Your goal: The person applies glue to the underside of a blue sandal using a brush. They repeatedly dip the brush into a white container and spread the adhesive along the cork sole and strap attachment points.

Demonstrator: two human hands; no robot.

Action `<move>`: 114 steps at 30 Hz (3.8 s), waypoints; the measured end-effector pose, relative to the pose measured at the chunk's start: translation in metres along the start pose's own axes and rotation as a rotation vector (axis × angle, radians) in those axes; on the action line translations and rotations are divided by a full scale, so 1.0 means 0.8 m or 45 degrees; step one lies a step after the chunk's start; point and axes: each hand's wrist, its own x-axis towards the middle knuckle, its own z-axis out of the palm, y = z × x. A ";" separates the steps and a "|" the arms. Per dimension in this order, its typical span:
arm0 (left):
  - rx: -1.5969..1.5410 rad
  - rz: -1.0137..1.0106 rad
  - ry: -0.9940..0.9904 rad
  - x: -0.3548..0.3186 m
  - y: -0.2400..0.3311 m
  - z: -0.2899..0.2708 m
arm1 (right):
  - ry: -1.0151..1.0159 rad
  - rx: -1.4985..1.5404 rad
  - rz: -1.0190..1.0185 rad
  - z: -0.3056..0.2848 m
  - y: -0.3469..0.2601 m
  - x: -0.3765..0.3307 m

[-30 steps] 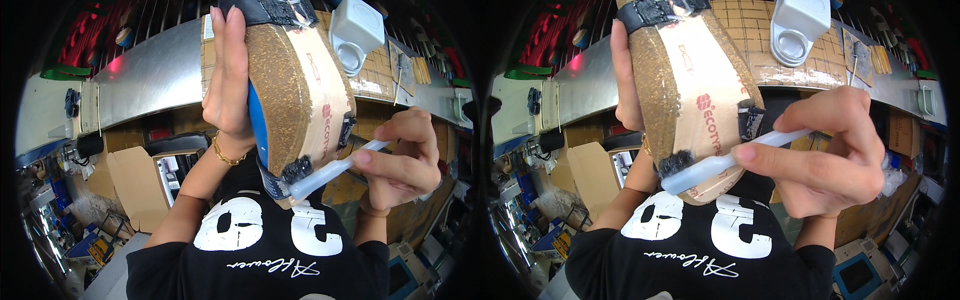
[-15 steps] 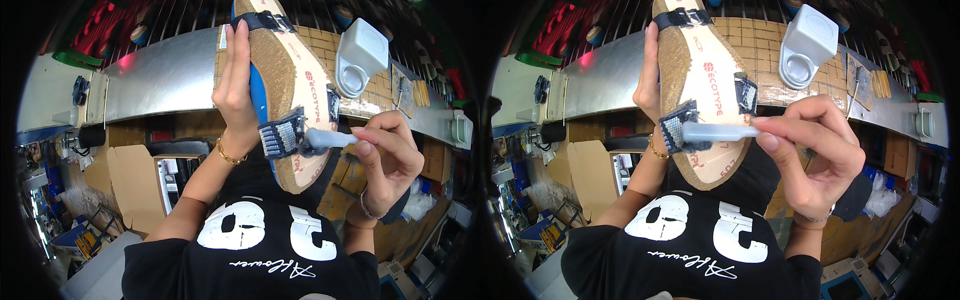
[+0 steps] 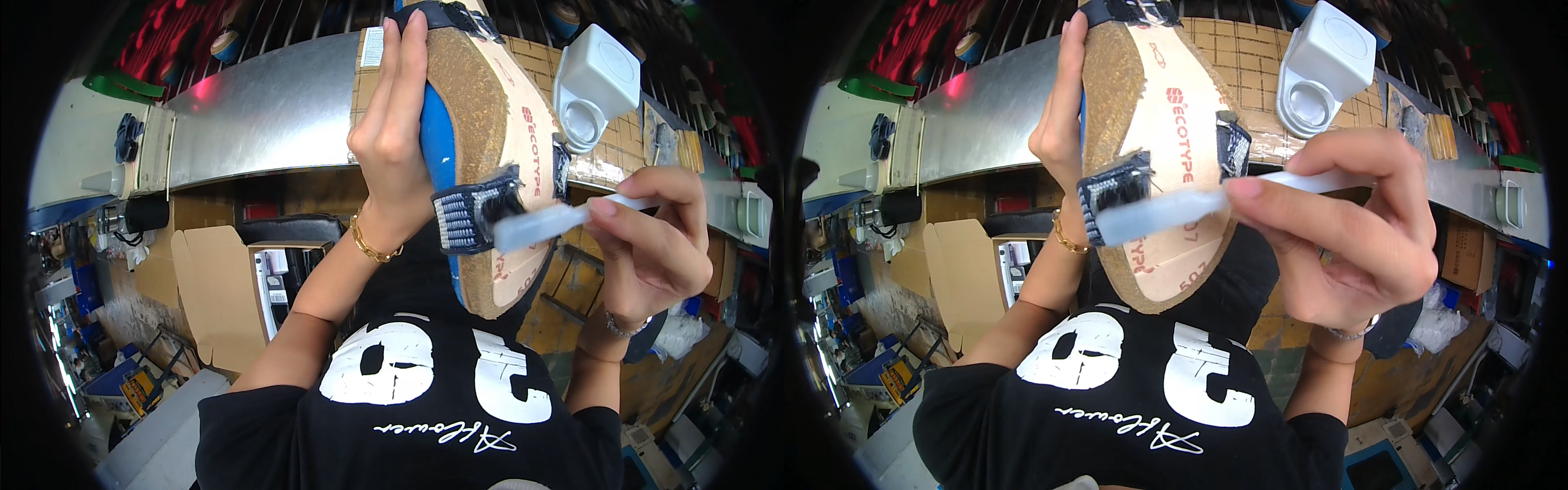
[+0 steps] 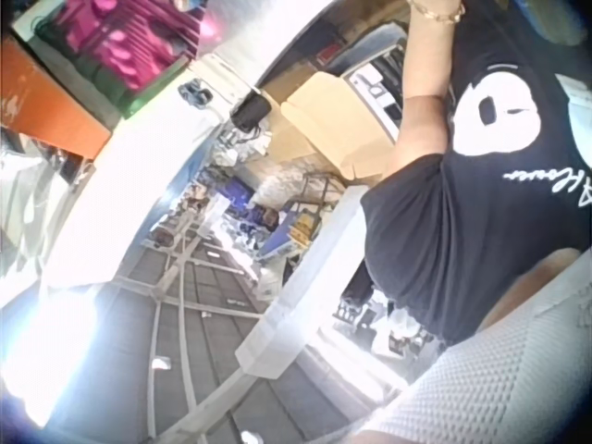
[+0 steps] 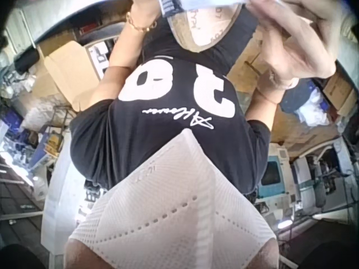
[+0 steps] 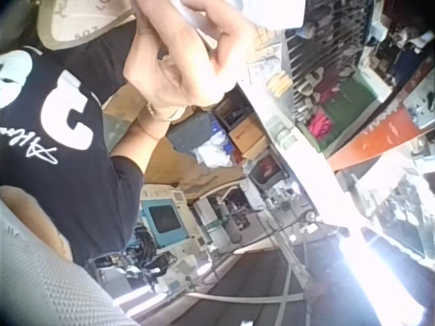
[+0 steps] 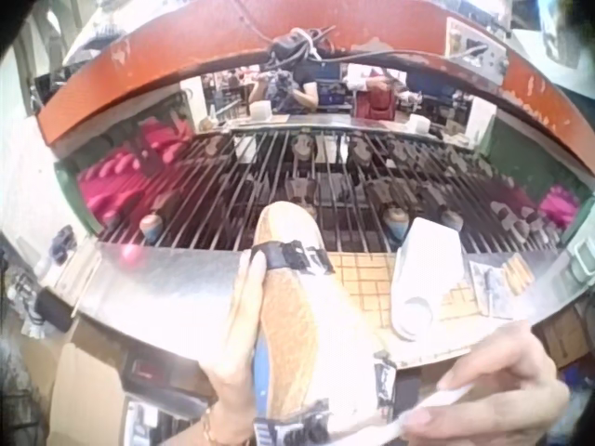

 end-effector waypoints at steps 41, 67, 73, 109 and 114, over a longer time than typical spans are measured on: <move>-0.460 -0.313 -0.352 -0.007 -0.033 -0.006 | 0.075 0.437 0.136 0.023 0.002 -0.015; -0.508 -0.496 -0.231 -0.007 -0.011 -0.002 | 0.313 0.111 0.211 0.020 0.028 -0.001; -0.040 -0.038 -0.115 -0.008 -0.032 -0.003 | 0.085 0.245 0.386 0.012 -0.003 -0.002; -1.355 -1.271 0.089 -0.032 -0.070 -0.066 | 0.231 -0.434 0.468 -0.031 0.170 -0.039; -2.382 -1.112 -0.423 0.017 -0.047 -0.035 | 0.129 -0.727 0.344 -0.016 0.198 -0.058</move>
